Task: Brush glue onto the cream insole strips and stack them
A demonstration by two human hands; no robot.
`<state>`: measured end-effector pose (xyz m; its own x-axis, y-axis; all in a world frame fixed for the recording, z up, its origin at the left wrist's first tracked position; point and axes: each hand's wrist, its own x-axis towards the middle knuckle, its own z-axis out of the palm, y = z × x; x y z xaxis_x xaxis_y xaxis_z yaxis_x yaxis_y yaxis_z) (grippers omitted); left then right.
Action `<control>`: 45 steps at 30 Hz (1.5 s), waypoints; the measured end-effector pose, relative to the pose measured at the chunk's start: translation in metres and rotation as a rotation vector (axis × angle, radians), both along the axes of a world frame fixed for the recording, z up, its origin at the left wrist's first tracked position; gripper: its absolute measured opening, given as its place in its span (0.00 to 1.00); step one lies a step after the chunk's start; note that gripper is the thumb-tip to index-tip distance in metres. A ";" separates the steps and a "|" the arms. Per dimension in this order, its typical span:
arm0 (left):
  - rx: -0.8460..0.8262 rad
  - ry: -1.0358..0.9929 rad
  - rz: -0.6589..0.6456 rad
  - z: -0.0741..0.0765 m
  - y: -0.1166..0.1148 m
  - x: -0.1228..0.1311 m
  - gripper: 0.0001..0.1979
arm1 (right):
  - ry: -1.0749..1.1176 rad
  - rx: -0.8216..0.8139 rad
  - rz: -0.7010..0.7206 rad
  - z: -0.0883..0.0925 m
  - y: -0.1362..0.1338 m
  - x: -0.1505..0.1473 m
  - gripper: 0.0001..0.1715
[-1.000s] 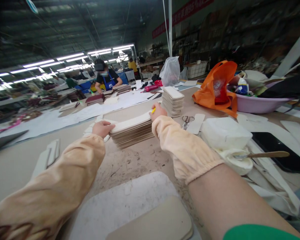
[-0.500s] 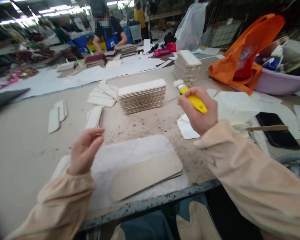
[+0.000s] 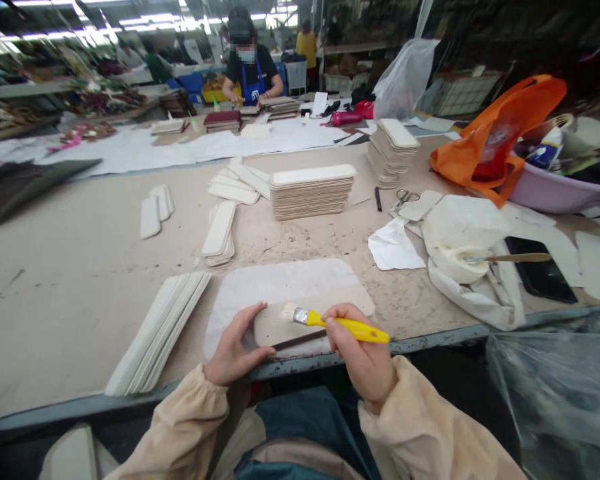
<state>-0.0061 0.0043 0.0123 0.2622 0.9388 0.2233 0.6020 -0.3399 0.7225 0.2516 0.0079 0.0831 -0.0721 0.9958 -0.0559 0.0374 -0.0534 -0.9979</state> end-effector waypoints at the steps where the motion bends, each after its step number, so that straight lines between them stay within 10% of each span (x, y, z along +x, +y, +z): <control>1: -0.001 -0.009 0.006 -0.001 0.000 0.000 0.41 | -0.013 -0.005 0.045 0.000 0.000 -0.007 0.13; 15: 0.018 -0.010 0.036 -0.005 -0.001 0.000 0.51 | -0.215 0.014 0.182 -0.010 0.031 -0.045 0.13; 36: 0.093 0.054 0.028 -0.010 0.002 -0.002 0.49 | -0.744 0.168 -0.220 0.012 0.048 0.082 0.15; 45: 0.104 0.027 0.002 -0.005 0.000 0.000 0.50 | 0.088 -0.116 -0.009 0.006 0.015 -0.003 0.14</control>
